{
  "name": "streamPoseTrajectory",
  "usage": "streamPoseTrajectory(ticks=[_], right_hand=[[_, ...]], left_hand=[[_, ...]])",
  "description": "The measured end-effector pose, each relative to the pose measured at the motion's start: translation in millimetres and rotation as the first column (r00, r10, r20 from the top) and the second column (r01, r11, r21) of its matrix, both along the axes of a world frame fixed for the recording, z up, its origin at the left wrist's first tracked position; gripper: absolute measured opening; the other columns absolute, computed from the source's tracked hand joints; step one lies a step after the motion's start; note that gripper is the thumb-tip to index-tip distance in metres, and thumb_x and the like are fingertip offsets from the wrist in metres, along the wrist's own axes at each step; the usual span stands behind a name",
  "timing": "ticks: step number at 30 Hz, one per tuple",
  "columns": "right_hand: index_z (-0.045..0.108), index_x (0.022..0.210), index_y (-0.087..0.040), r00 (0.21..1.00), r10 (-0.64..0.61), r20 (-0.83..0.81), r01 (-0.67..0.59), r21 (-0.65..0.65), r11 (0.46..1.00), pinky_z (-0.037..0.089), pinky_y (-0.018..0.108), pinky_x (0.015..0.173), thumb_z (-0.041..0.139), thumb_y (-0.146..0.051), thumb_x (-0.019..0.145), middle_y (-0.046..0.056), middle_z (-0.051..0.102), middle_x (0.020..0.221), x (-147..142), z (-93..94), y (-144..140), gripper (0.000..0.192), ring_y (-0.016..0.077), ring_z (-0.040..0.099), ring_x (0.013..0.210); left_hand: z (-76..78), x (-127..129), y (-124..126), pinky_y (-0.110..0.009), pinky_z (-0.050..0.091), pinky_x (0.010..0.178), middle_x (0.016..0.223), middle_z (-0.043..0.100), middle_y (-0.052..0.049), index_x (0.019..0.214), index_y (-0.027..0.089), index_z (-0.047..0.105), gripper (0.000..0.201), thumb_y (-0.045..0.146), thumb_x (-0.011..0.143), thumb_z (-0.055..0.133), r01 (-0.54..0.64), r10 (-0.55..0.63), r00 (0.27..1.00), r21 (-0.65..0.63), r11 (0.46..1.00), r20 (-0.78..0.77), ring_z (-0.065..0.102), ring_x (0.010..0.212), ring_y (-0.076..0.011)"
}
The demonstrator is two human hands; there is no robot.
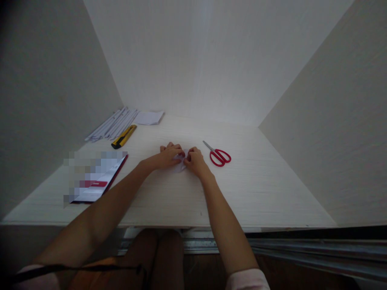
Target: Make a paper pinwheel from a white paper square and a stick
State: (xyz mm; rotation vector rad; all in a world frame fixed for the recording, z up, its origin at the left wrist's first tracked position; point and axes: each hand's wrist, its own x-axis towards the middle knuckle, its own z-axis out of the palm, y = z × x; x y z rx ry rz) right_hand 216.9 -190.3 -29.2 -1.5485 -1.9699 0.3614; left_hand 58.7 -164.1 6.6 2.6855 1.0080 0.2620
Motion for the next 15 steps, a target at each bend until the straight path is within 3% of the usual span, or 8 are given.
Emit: streamPoseTrajectory(ticks=[15], right_hand=[[0.049, 0.054, -0.014, 1.000, -0.016, 0.025, 0.016, -0.006, 1.000, 0.039, 0.025, 0.065, 0.051, -0.012, 0.066, 0.004, 0.047, 0.079, -1.6, 2.1, -1.5, 0.013, 0.0102, 0.043, 0.068]], left_hand=[[-1.8, 3.1, 4.1, -0.034, 0.029, 0.078, 0.095, 0.059, -0.006, 0.092, 0.017, 0.062, 0.030, 0.014, 0.081, 0.034, 0.043, -0.044, 0.996, 0.011, 0.999, 0.074, 0.040, 0.091, -0.0198]])
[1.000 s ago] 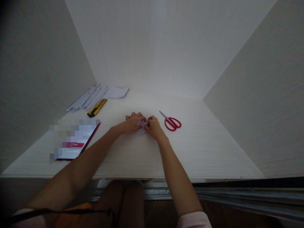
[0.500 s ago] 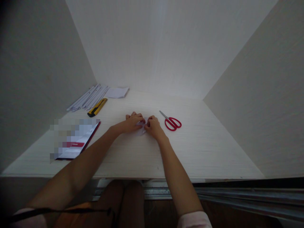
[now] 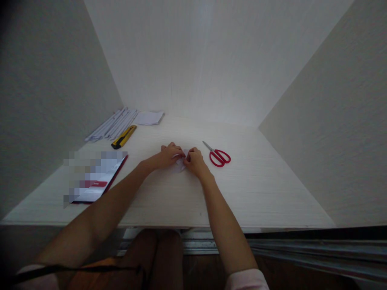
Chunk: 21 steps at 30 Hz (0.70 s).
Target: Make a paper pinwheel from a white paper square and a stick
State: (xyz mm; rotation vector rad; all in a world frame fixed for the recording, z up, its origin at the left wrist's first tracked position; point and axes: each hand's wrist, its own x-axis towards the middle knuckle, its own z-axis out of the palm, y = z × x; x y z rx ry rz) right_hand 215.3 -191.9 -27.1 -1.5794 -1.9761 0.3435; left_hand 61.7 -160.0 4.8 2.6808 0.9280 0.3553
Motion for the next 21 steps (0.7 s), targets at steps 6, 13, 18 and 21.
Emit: streamPoseTrajectory(ticks=[6, 13, 18, 21], right_hand=[[0.047, 0.052, -0.014, 1.000, -0.006, -0.019, 0.006, -0.005, 1.000, 0.038, 0.025, 0.065, 0.052, -0.011, 0.065, 0.003, 0.046, 0.078, -0.6, 1.7, -1.6, 0.014, 0.0099, 0.043, 0.068], [0.048, 0.053, -0.014, 0.999, -0.022, -0.029, 0.022, -0.009, 1.000, 0.039, 0.025, 0.066, 0.052, -0.012, 0.066, 0.003, 0.046, 0.077, -1.8, 1.7, -0.9, 0.013, 0.0104, 0.044, 0.069], [0.049, 0.053, -0.014, 0.999, -0.039, -0.024, 0.039, 0.006, 0.999, 0.039, 0.026, 0.067, 0.052, -0.011, 0.066, 0.003, 0.046, 0.077, -2.2, -0.8, 0.8, 0.013, 0.0109, 0.044, 0.071], [0.048, 0.054, -0.014, 0.999, -0.039, -0.028, 0.040, 0.016, 0.999, 0.038, 0.026, 0.069, 0.051, -0.011, 0.066, 0.003, 0.046, 0.076, -3.3, -0.6, 0.9, 0.013, 0.0107, 0.044, 0.070]], left_hand=[[1.4, -2.3, 0.4, -0.034, 0.029, 0.077, 0.093, 0.061, -0.005, 0.091, 0.016, 0.062, 0.029, 0.014, 0.080, 0.036, 0.000, 0.000, 1.000, 0.005, 1.000, 0.025, 0.042, 0.090, -0.0194], [1.3, -2.8, 1.0, -0.034, 0.028, 0.076, 0.091, 0.062, -0.005, 0.085, 0.018, 0.064, 0.029, 0.013, 0.078, 0.036, 0.007, -0.008, 1.000, 0.019, 1.000, 0.017, 0.042, 0.090, -0.0192], [7.1, -2.9, -3.1, -0.034, 0.027, 0.073, 0.091, 0.062, -0.005, 0.083, 0.018, 0.063, 0.027, 0.016, 0.079, 0.037, 0.012, -0.012, 1.000, 0.022, 1.000, -0.024, 0.042, 0.091, -0.0201], [7.7, -2.6, -3.6, -0.035, 0.027, 0.073, 0.094, 0.061, -0.007, 0.082, 0.017, 0.063, 0.024, 0.018, 0.079, 0.039, 0.021, -0.021, 0.998, 0.008, 1.000, -0.057, 0.041, 0.093, -0.0213]])
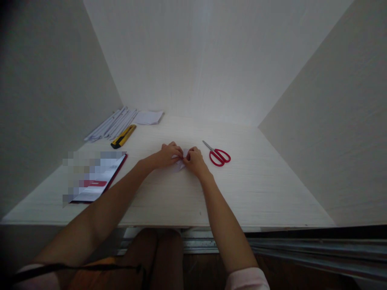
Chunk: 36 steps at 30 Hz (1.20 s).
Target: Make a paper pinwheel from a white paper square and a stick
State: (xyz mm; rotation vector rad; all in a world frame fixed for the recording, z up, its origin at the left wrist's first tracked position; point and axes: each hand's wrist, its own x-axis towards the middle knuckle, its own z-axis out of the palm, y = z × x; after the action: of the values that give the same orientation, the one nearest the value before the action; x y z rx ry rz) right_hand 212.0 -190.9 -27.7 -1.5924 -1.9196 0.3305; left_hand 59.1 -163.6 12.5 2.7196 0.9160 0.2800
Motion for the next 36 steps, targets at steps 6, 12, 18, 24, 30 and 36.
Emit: streamPoseTrajectory(ticks=[6, 12, 18, 24, 30, 36], right_hand=[[0.051, 0.064, -0.015, 1.000, -0.008, -0.012, 0.008, 0.014, 1.000, 0.038, 0.025, 0.066, 0.047, -0.013, 0.072, 0.003, 0.049, 0.072, 1.8, 11.4, -5.4, 0.008, 0.0119, 0.046, 0.068], [0.053, 0.067, -0.014, 0.977, -0.212, 0.011, 0.212, 0.028, 0.977, 0.035, 0.025, 0.056, 0.042, -0.022, 0.077, 0.004, 0.054, 0.064, 9.5, 20.1, -14.0, 0.016, 0.0130, 0.048, 0.059], [0.046, 0.046, -0.016, 0.968, -0.245, 0.058, 0.250, -0.128, 0.960, 0.025, 0.024, 0.045, 0.042, -0.039, 0.077, 0.002, 0.047, 0.044, 9.9, 26.8, -17.1, 0.039, 0.0110, 0.040, 0.044], [0.055, 0.051, -0.013, 0.958, -0.226, -0.177, 0.171, -0.281, 0.945, 0.031, 0.023, 0.045, 0.048, -0.040, 0.072, 0.003, 0.052, 0.047, 12.3, 33.0, -16.5, 0.036, 0.0109, 0.046, 0.046], [0.052, 0.092, -0.015, 0.567, -0.307, -0.764, -0.200, -0.490, 0.849, 0.049, 0.033, 0.062, 0.059, -0.031, 0.067, 0.007, 0.064, 0.077, 8.0, 41.0, -24.9, 0.030, 0.0176, 0.062, 0.064], [0.030, 0.110, -0.019, 0.373, -0.389, -0.842, -0.187, -0.479, 0.858, 0.051, 0.038, 0.069, 0.059, -0.021, 0.069, 0.005, 0.062, 0.077, 3.5, 42.7, -39.6, 0.050, 0.0172, 0.063, 0.061]], left_hand=[[-8.9, 0.9, 5.6, -0.038, 0.025, 0.079, 0.095, 0.059, -0.006, 0.081, 0.020, 0.065, 0.027, 0.012, 0.074, 0.040, 0.018, -0.018, 1.000, 0.003, 1.000, -0.004, 0.039, 0.095, -0.0224], [-9.6, 1.6, 3.7, -0.039, 0.024, 0.078, 0.092, 0.060, -0.006, 0.077, 0.019, 0.066, 0.031, 0.009, 0.072, 0.038, 0.018, -0.019, 0.999, 0.037, 0.999, 0.030, 0.040, 0.093, -0.0216], [-7.6, 1.8, -0.3, -0.039, 0.025, 0.075, 0.093, 0.057, -0.007, 0.076, 0.019, 0.066, 0.031, 0.013, 0.076, 0.036, -0.009, 0.007, 1.000, 0.076, 0.997, 0.023, 0.041, 0.093, -0.0217], [-7.6, 0.6, -1.2, -0.038, 0.026, 0.072, 0.095, 0.051, -0.007, 0.080, 0.022, 0.067, 0.030, 0.015, 0.073, 0.039, -0.051, 0.050, 0.999, 0.070, 0.996, 0.009, 0.039, 0.093, -0.0222], [-6.6, 1.1, -2.0, -0.039, 0.026, 0.072, 0.091, 0.048, -0.008, 0.081, 0.025, 0.067, 0.031, 0.015, 0.072, 0.040, -0.092, 0.092, 0.996, 0.054, 0.994, -0.011, 0.039, 0.092, -0.0227], [-10.1, 2.6, -1.0, -0.042, 0.024, 0.078, 0.102, 0.045, -0.007, 0.082, 0.027, 0.067, 0.028, 0.018, 0.072, 0.042, -0.169, 0.170, 0.985, 0.069, 0.983, -0.002, 0.036, 0.099, -0.0242]])
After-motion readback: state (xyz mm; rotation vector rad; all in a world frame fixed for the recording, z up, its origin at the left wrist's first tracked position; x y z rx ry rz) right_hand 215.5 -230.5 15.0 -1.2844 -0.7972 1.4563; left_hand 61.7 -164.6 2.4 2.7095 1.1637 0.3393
